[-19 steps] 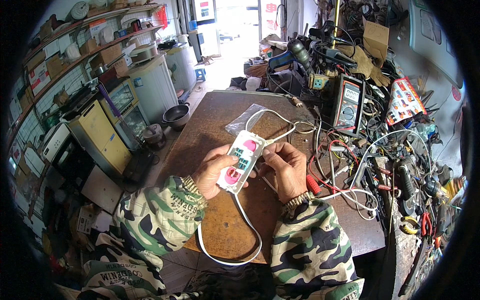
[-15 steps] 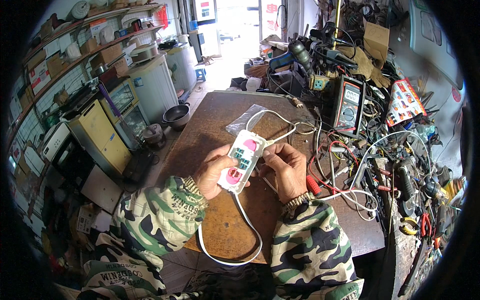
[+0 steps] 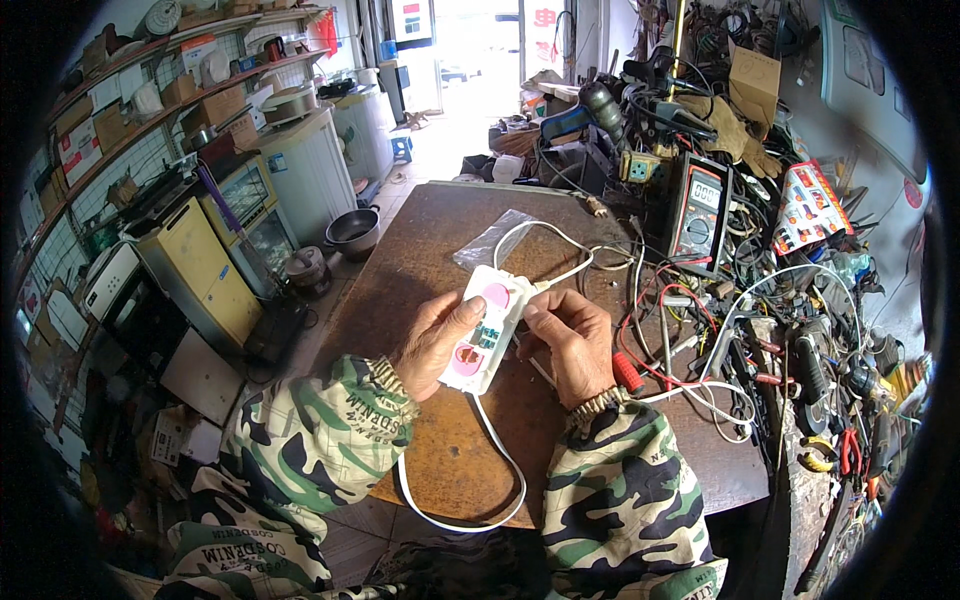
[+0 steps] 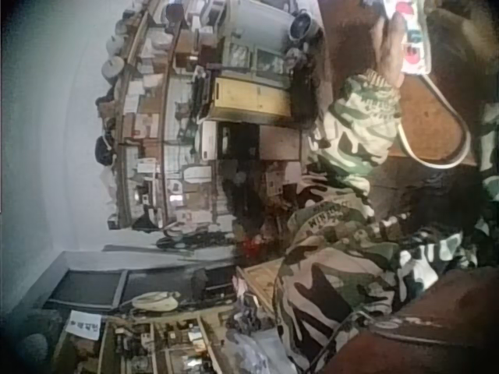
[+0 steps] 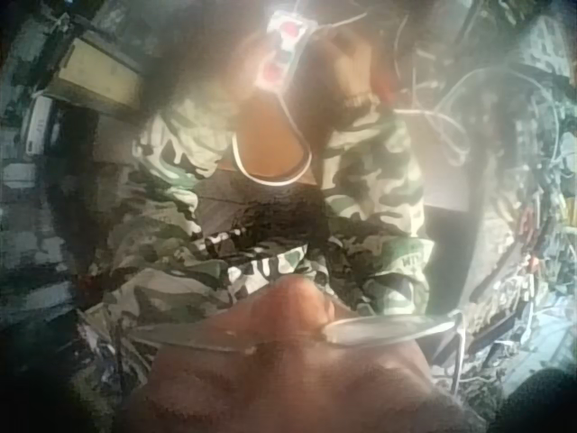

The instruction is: The person holds a white plastic remote control and uses a small metal tool to press and pry at the internal circuit board through the front panel. They repeatedly probe different points on the board, then remove the front cover to expose the green PCB and continue pressing components with the tool.

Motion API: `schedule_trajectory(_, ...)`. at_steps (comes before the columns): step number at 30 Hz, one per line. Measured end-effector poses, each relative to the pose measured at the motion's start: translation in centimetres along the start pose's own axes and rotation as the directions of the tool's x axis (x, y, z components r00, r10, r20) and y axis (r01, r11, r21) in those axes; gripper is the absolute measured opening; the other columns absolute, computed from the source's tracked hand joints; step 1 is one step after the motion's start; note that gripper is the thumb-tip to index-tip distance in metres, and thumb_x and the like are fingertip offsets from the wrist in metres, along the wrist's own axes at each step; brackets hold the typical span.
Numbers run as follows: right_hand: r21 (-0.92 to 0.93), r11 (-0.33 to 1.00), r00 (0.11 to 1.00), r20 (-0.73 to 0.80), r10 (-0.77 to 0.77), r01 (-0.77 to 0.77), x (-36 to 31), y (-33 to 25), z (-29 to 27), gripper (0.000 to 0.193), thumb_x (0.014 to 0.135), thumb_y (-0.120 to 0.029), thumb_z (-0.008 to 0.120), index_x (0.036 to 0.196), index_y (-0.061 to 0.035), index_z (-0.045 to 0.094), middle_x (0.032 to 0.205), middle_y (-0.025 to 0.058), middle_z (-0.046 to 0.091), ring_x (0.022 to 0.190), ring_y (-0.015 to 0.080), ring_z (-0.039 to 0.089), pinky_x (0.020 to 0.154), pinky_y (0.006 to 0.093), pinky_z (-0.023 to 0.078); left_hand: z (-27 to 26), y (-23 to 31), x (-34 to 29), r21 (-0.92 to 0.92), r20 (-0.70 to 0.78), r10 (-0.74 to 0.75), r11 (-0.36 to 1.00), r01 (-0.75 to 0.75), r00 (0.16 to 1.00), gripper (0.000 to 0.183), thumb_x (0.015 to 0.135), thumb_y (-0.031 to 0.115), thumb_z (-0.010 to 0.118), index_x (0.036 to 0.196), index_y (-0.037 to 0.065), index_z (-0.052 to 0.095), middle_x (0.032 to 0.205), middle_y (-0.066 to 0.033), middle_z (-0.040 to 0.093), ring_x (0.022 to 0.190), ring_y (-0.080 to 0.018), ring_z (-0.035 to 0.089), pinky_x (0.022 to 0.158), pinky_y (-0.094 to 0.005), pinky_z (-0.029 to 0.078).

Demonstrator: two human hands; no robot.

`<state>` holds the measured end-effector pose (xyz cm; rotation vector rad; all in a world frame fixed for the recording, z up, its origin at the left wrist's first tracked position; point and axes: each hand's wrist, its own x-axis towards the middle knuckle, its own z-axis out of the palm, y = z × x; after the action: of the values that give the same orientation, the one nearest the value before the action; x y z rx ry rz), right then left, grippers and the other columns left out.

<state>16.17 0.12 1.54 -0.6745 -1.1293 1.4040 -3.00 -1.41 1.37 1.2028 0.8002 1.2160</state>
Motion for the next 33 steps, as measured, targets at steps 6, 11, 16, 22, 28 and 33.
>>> schedule_trajectory(6, -0.001, 1.0, 1.0, 0.01, 0.029, -0.029, 0.0, 0.0, 0.2, 0.007, 0.092, -0.006, 0.065, 0.09, 0.0007, 0.064, 0.08, 0.0048, 0.065, 0.064, 0.0134, 0.06, 0.057, 0.0283, 0.051, -0.1, 0.3, -0.3, -0.047, 0.068, -0.044, 0.998, 0.047, 0.997, 0.042, 0.101, 0.034, 0.057, 0.129, 0.003, 0.052, 0.1, -0.0072, 0.067, 0.08, -0.0159, 0.07, 0.067, -0.0342, 0.063)
schedule_trajectory(11, -0.033, 0.999, 1.0, -0.009, 0.023, -0.023, -0.1, -0.2, -0.1, 0.005, 0.092, -0.004, 0.064, 0.089, -0.0004, 0.064, 0.08, 0.0044, 0.064, 0.065, 0.0142, 0.061, 0.057, 0.029, 0.052, -0.1, 0.1, 0.0, -0.044, 0.126, -0.045, 0.998, 0.051, 0.991, 0.041, 0.103, 0.03, 0.053, 0.133, 0.003, 0.049, 0.103, -0.0082, 0.066, 0.081, -0.0167, 0.07, 0.069, -0.0368, 0.064)
schedule_trajectory(16, -0.009, 0.999, 0.999, 0.012, 0.044, -0.043, 0.0, -0.2, 0.3, 0.005, 0.092, -0.005, 0.064, 0.089, -0.0002, 0.064, 0.081, 0.0047, 0.064, 0.065, 0.0144, 0.061, 0.057, 0.0287, 0.052, -0.2, 0.7, -0.5, -0.002, 0.079, -0.042, 0.999, 0.042, 0.996, 0.041, 0.102, 0.033, 0.053, 0.13, 0.003, 0.05, 0.101, -0.0079, 0.066, 0.079, -0.0159, 0.07, 0.066, -0.035, 0.064)
schedule_trajectory(22, -0.037, 0.998, 0.998, 0.027, 0.055, -0.054, 0.1, 0.0, 0.2, 0.005, 0.092, -0.005, 0.064, 0.09, 0.0002, 0.063, 0.081, 0.0052, 0.064, 0.067, 0.0143, 0.06, 0.058, 0.0285, 0.052, 0.0, 0.5, -0.2, -0.003, 0.045, -0.049, 0.999, 0.049, 0.998, 0.041, 0.102, 0.036, 0.055, 0.127, 0.004, 0.052, 0.097, -0.0072, 0.067, 0.075, -0.0156, 0.07, 0.063, -0.0335, 0.064)
schedule_trajectory(28, -0.025, 0.999, 0.999, -0.011, 0.031, -0.032, -0.1, 0.1, -0.3, 0.009, 0.092, -0.008, 0.066, 0.091, 0.0014, 0.064, 0.077, 0.0048, 0.065, 0.062, 0.0127, 0.06, 0.057, 0.0273, 0.049, 0.3, -0.1, 0.2, -0.014, 0.082, -0.028, 0.999, 0.029, 0.996, 0.043, 0.101, 0.036, 0.057, 0.129, 0.004, 0.051, 0.096, -0.0066, 0.066, 0.076, -0.0147, 0.069, 0.063, -0.0334, 0.063)
schedule_trajectory(33, -0.046, 0.998, 0.999, 0.012, 0.033, -0.032, -0.1, -0.2, 0.2, 0.01, 0.092, -0.008, 0.067, 0.091, 0.0016, 0.065, 0.079, 0.0052, 0.066, 0.063, 0.0128, 0.06, 0.057, 0.0276, 0.049, 0.1, 0.4, -0.2, 0.088, 0.038, -0.033, 0.996, 0.029, 0.999, 0.045, 0.099, 0.037, 0.06, 0.129, 0.004, 0.051, 0.094, -0.0051, 0.065, 0.075, -0.0135, 0.068, 0.062, -0.0332, 0.063)
